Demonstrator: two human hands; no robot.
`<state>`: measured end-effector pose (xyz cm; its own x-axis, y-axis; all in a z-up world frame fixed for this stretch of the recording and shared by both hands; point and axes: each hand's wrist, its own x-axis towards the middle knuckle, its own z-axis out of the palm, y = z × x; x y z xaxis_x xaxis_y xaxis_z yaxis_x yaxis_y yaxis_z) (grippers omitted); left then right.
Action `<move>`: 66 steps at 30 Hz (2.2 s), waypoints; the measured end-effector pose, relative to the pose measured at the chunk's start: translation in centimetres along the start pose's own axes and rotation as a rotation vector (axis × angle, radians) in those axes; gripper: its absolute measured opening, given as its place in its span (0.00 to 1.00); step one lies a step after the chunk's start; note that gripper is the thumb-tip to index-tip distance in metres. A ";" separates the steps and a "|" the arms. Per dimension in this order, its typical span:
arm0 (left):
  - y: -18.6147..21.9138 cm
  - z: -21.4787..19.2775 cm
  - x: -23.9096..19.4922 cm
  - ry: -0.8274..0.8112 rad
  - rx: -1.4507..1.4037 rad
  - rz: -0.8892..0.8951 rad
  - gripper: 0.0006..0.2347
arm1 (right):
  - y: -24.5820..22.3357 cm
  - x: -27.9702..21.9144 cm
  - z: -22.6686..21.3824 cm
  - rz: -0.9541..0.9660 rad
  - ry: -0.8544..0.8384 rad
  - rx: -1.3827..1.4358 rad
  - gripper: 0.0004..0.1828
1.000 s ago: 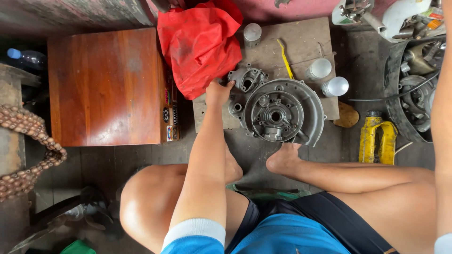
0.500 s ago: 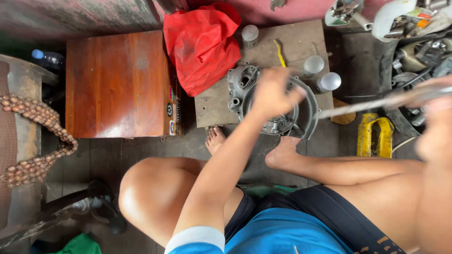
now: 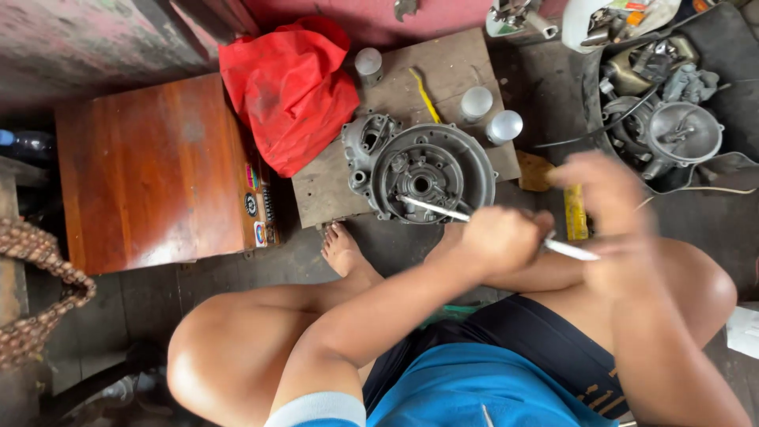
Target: Repairing and cleaning a motorcycle engine casing using hand tools
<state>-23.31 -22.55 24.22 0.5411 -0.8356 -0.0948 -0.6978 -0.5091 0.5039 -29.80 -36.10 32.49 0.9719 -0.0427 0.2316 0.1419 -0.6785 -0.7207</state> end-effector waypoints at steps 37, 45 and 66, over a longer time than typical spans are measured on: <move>-6.4 -2.8 1.5 0.163 0.145 -0.030 0.10 | 1.6 1.7 0.3 -0.237 0.369 0.403 0.58; -8.7 -4.9 1.3 0.260 0.157 -0.052 0.12 | 2.8 7.4 3.5 -0.117 -0.033 0.395 0.46; -14.2 -8.5 -0.1 0.592 -0.132 -0.220 0.10 | 16.7 32.9 18.9 0.079 0.509 0.108 0.36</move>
<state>-9.45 -13.51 24.38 0.8589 -0.4395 0.2628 -0.4975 -0.5945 0.6317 8.13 -35.00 15.78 0.7701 -0.4593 0.4426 0.1169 -0.5805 -0.8058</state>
